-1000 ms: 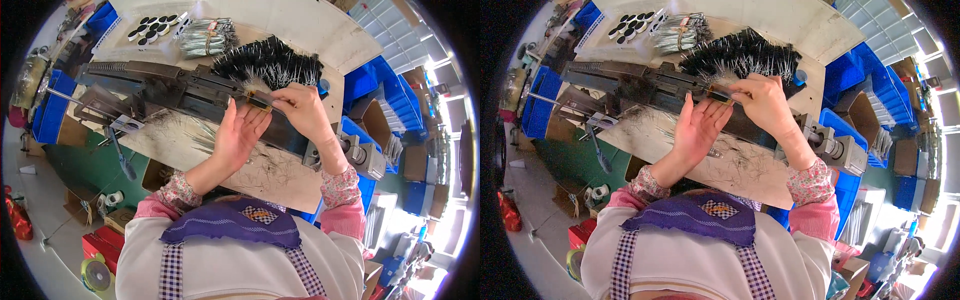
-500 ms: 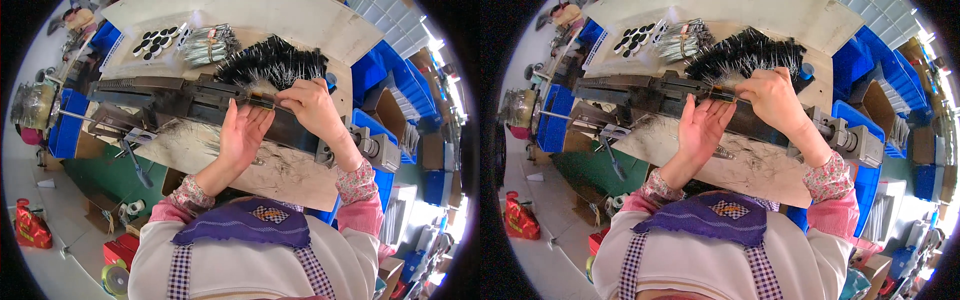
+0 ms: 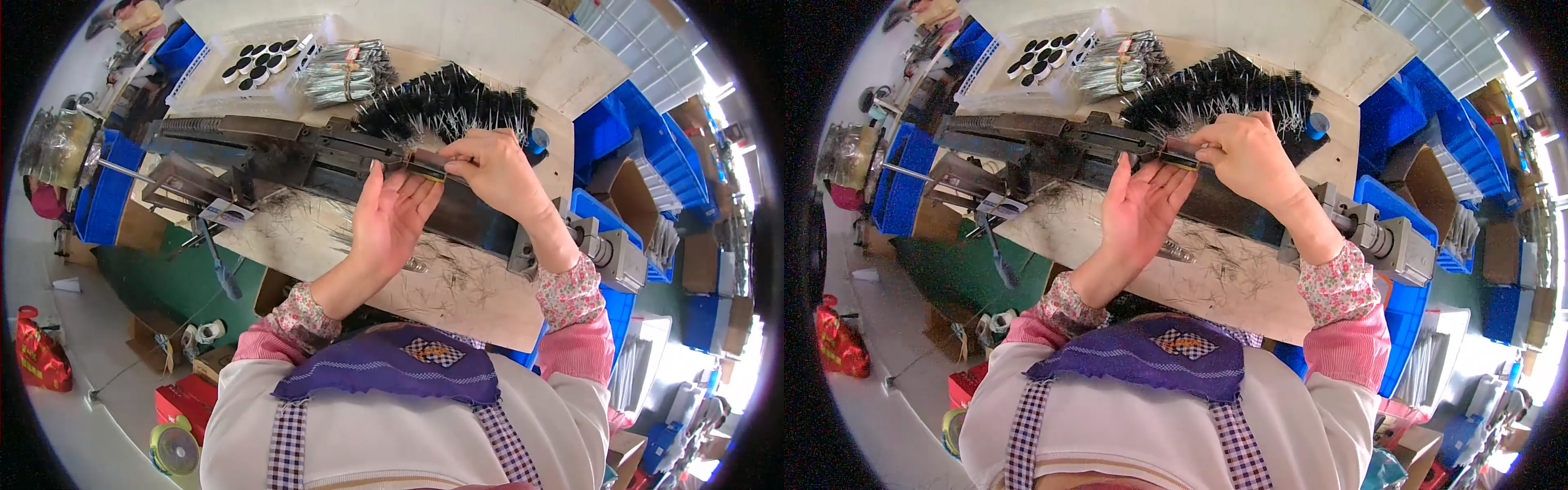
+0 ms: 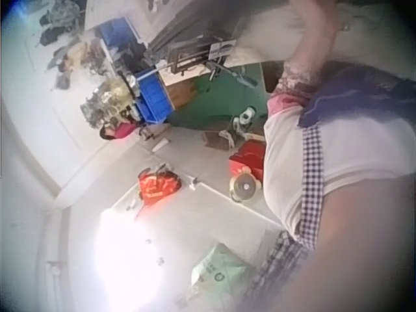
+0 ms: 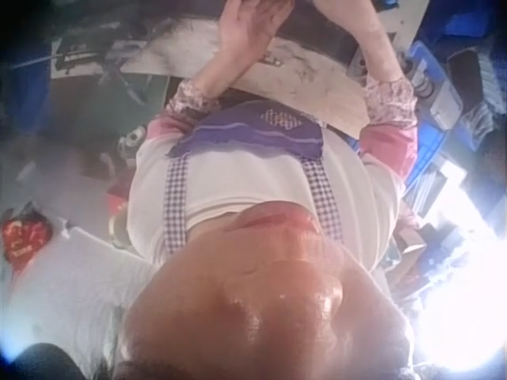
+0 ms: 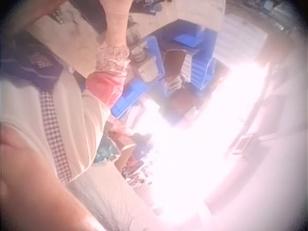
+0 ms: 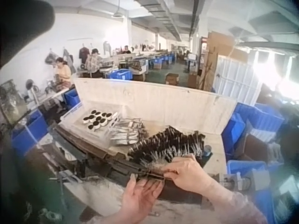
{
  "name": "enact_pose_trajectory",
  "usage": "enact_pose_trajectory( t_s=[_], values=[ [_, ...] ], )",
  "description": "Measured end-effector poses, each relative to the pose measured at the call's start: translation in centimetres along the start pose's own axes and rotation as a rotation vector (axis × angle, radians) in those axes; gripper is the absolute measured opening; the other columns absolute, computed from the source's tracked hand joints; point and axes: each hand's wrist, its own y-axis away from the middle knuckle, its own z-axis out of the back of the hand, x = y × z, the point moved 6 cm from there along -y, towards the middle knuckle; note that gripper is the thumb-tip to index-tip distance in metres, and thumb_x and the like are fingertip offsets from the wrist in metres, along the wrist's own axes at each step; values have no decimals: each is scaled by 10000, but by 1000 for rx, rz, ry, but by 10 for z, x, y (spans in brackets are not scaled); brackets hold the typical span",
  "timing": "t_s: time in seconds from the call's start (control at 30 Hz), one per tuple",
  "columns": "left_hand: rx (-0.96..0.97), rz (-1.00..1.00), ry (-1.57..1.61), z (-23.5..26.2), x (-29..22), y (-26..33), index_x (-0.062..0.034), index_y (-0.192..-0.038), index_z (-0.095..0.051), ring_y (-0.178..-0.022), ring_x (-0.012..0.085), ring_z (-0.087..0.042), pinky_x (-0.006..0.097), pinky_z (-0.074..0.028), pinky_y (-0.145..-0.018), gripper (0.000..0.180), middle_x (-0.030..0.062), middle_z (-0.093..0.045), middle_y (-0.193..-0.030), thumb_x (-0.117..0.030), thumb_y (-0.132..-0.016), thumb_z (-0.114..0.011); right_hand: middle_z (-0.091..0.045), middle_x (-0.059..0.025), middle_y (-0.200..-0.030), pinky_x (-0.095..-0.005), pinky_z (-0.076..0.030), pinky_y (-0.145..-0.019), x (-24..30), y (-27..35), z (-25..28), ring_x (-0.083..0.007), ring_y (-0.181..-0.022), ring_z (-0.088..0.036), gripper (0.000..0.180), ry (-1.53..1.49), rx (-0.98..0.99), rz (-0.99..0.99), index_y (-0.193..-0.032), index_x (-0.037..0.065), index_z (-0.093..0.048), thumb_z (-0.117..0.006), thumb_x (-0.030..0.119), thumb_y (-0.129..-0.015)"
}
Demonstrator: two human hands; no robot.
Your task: Inserting metal bristles into a brush base using a manual assembly machine.
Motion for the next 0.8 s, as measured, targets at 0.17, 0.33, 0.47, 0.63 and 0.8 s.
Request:
enact_pose_trajectory(
  t_s=[0.17,0.33,0.47,0.63,0.8],
  values=[
    [11,30,-7,-4,-1,-2,77,-1309,-363,-1268,254,-411,362,-311,-1110,672,174,-434,-1332,-506,-975,-349,-635,-60,-762,-368,-391,-815,2,3,4,-237,-778,-614,119,75,-23,69,-863,103,-708,-655,142,-764],
    [-2,23,-6,-2,-1,-3,80,-1296,-372,-1262,257,-415,362,-312,-1109,670,176,-440,-1322,-507,-973,-354,-636,-63,-762,-363,-386,-824,3,1,6,-239,-786,-616,126,88,-3,76,-872,113,-708,-658,143,-760],
    [16,14,-20,-4,-1,-1,92,-1297,-367,-1258,266,-415,363,-305,-1112,686,186,-438,-1318,-512,-973,-340,-622,-86,-726,-319,-419,-709,4,3,6,-226,-663,-592,138,66,-56,139,-866,39,-699,-693,78,-734],
    [28,4,-29,-2,-1,-2,107,-1309,-350,-1259,270,-418,362,-317,-1106,713,196,-430,-1326,-521,-973,-321,-632,-68,-748,-344,-419,-762,-6,-1,1,-235,-760,-619,135,-12,34,-4,-876,112,-704,-670,155,-752],
    [55,-7,22,2,1,-3,112,-1290,-367,-1235,268,-443,366,-354,-1088,701,193,-448,-1296,-512,-975,-326,-602,-90,-706,-321,-431,-611,40,7,1,-236,-623,-587,127,72,-159,259,-856,32,-670,-673,40,-729]
  ],
)
